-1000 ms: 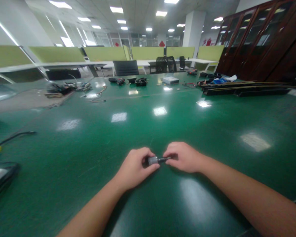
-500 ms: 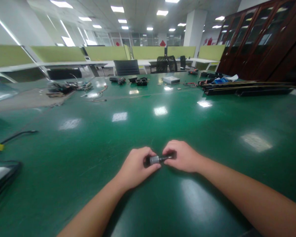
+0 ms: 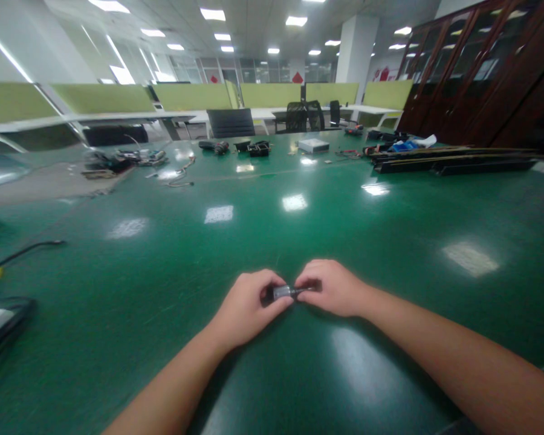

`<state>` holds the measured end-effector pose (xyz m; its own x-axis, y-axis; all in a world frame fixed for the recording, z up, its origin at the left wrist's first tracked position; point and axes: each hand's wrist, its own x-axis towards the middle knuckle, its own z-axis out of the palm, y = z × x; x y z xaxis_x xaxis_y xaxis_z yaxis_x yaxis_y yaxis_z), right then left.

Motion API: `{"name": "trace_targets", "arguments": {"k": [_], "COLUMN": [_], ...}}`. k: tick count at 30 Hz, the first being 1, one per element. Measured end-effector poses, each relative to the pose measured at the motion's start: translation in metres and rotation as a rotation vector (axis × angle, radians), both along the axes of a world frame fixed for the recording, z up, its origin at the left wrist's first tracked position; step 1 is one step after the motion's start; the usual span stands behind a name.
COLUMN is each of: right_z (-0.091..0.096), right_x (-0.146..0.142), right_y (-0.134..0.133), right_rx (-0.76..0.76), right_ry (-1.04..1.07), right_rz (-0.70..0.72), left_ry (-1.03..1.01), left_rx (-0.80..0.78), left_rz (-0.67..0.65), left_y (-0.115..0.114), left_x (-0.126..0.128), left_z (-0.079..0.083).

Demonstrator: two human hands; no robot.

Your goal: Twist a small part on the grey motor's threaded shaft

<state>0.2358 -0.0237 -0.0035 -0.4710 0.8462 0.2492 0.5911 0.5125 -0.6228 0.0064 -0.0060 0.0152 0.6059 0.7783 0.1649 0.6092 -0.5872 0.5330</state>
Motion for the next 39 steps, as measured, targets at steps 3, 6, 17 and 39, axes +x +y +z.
{"name": "trace_targets", "arguments": {"k": [3, 6, 17, 39], "right_z": [-0.001, -0.002, -0.005, 0.006], "right_x": [-0.001, -0.001, 0.001, 0.013], "right_y": [0.000, 0.000, 0.002, 0.000], "right_rx": [0.021, 0.032, 0.093, 0.055], "right_ry": [0.002, -0.003, -0.026, -0.116], "right_rz": [0.007, 0.018, 0.058, 0.054], "left_ry": [0.002, 0.005, 0.019, 0.015], "left_rx": [0.002, 0.005, 0.014, -0.023], "left_rz": [0.003, 0.001, 0.002, 0.007], "left_y": [0.000, 0.001, 0.002, 0.002], "left_x": [0.001, 0.001, 0.000, -0.004], "left_z": [0.000, -0.001, -0.004, -0.007]}}
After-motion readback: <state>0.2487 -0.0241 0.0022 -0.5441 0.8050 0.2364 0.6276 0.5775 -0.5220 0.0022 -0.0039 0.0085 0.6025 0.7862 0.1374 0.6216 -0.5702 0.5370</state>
